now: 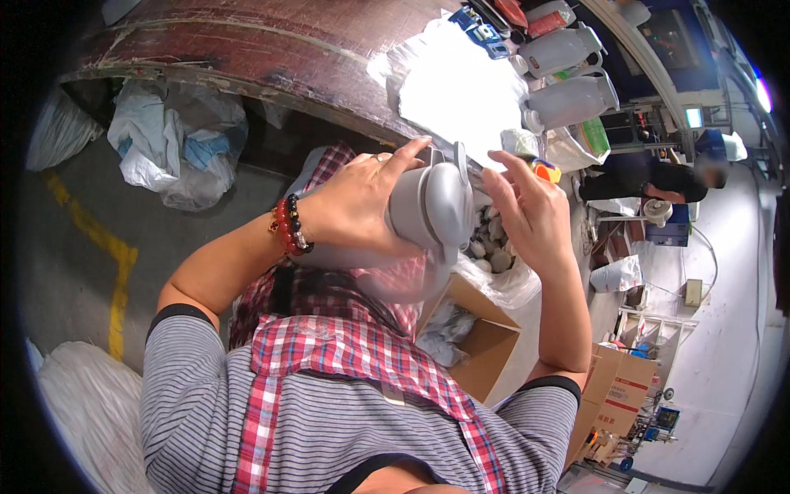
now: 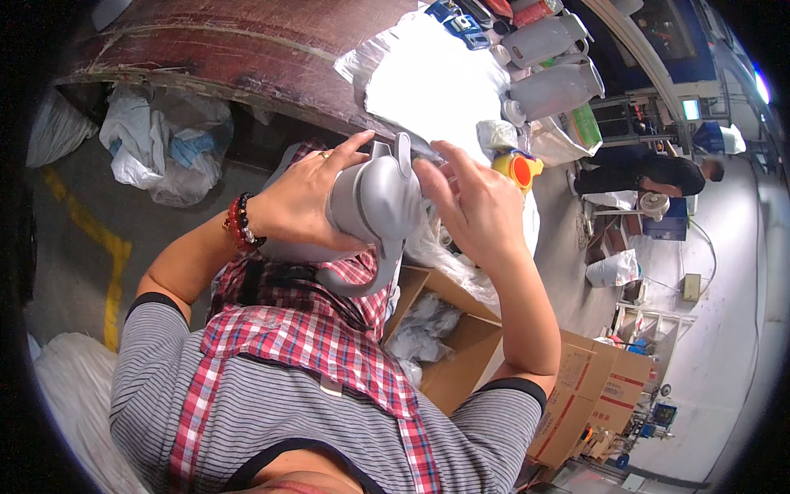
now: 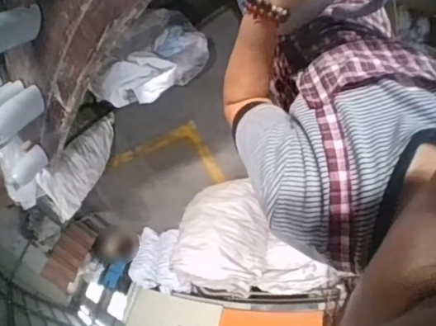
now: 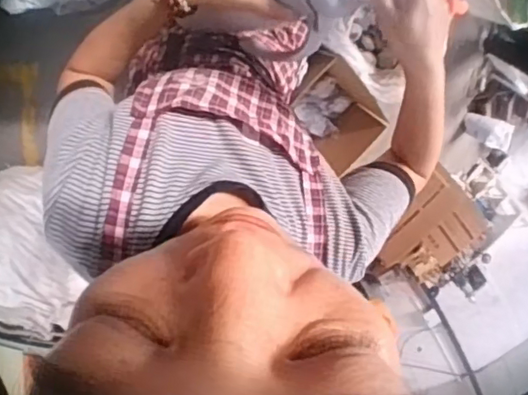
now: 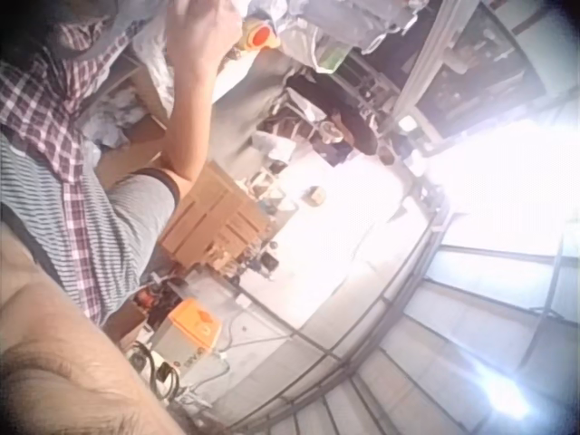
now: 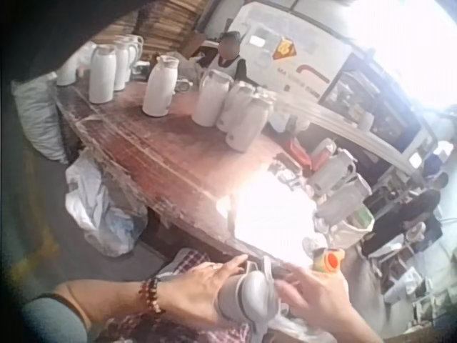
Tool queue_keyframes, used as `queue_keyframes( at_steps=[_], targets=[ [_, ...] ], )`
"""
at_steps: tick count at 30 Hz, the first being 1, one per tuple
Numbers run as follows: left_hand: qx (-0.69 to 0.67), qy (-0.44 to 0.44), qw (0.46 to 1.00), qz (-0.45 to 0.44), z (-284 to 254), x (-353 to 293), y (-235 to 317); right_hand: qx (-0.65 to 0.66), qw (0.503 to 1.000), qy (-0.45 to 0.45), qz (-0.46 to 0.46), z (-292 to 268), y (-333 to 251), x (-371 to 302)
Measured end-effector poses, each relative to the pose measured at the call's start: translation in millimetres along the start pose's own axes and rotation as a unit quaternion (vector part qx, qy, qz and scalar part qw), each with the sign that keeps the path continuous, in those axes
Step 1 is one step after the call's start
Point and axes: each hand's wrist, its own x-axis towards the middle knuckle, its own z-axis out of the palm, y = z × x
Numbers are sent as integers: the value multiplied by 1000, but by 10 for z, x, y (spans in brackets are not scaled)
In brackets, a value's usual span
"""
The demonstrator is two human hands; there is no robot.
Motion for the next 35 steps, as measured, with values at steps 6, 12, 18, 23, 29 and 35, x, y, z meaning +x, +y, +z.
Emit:
queue_keyframes(
  at_steps=[6, 12, 18, 23, 29, 35],
  targets=[
    [40, 16, 999, 2, 129, 19, -5, -33, 993, -104, -47, 97, -8, -10],
    [12, -12, 1000, 4, 67, 55, -84, 47, 968, -134, -206, 71, 80, -40],
    [-98, -115, 987, 47, -44, 151, -112, 46, 951, -148, -266, 82, 108, -188],
    [-100, -143, 980, 91, 27, 195, -181, -7, 963, -268, 21, -87, -223, -221],
    [-101, -202, 968, 112, 140, 237, -227, -52, 959, -210, -185, 124, 21, -481],
    [-77, -224, 964, 123, 240, 252, -140, -80, 969, -154, -178, 109, 33, -604]
  ],
)
